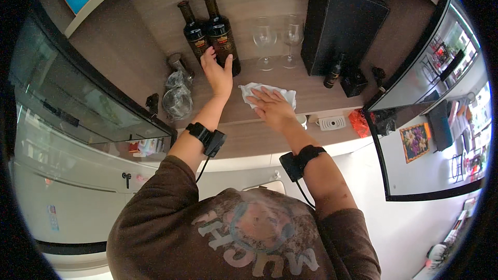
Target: Cleaning the glass doors and interior surfaces of a display cabinet with a cloth.
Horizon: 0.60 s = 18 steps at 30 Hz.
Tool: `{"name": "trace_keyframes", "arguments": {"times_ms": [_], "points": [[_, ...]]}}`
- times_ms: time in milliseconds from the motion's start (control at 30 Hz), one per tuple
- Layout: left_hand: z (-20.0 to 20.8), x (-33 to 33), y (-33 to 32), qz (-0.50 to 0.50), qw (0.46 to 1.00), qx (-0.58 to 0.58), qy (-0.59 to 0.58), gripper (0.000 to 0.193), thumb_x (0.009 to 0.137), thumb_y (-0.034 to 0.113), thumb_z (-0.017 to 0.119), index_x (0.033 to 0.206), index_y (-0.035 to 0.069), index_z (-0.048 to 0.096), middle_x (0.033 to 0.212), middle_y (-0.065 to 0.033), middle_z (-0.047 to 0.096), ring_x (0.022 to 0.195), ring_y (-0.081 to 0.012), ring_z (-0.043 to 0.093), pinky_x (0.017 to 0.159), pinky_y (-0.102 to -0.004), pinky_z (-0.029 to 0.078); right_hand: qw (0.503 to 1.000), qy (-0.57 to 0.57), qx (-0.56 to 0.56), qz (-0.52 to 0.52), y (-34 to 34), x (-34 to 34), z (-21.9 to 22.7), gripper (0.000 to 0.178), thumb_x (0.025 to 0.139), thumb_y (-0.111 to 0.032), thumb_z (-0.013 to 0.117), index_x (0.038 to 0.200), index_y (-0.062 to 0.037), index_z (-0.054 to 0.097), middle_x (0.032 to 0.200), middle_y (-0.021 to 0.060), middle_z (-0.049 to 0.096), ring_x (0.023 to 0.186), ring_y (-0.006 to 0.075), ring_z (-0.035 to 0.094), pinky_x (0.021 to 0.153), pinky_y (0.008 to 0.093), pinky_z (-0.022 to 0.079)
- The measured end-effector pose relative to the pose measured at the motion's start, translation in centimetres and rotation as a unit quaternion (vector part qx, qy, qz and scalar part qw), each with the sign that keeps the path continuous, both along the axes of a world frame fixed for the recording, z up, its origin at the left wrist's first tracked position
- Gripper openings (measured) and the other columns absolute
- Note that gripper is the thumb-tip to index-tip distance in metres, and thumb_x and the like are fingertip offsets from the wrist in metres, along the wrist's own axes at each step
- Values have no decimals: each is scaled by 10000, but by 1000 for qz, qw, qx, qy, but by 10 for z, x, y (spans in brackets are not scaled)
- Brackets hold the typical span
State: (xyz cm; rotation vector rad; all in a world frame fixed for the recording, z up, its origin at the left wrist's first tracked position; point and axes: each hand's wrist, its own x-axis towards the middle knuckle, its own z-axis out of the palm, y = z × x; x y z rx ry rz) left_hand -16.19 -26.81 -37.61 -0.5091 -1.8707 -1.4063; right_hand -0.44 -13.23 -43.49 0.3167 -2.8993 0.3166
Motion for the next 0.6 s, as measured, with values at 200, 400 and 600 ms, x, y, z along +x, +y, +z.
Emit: {"name": "trace_keyframes", "arguments": {"times_ms": [200,400,600], "points": [[-8,-6,15,28,996,-47,-67,729,808,126,767,1396,-67,381,1376,-264,447,1266,-426,464,1066,-465,390,1000,-27,15,-4,1,-4,-1,478,1028,-322,425,1501,-271,390,1600,-12,297,1484,243,241,1217,425,178],[-2,-11,39,48,989,-46,-131,881,773,125,798,1439,-103,269,1379,-312,444,1303,-446,430,1098,-460,375,1000,-14,17,-4,5,-3,-7,482,1020,-332,445,1495,-272,397,1588,-7,319,1473,250,263,1214,424,187],[-3,-20,38,69,978,-34,-195,856,694,134,850,1350,-105,357,1309,-298,494,1239,-442,476,1067,-461,400,1000,8,10,13,3,-5,-6,490,1006,-317,474,1489,-266,412,1576,3,344,1461,240,293,1201,420,208]]}}
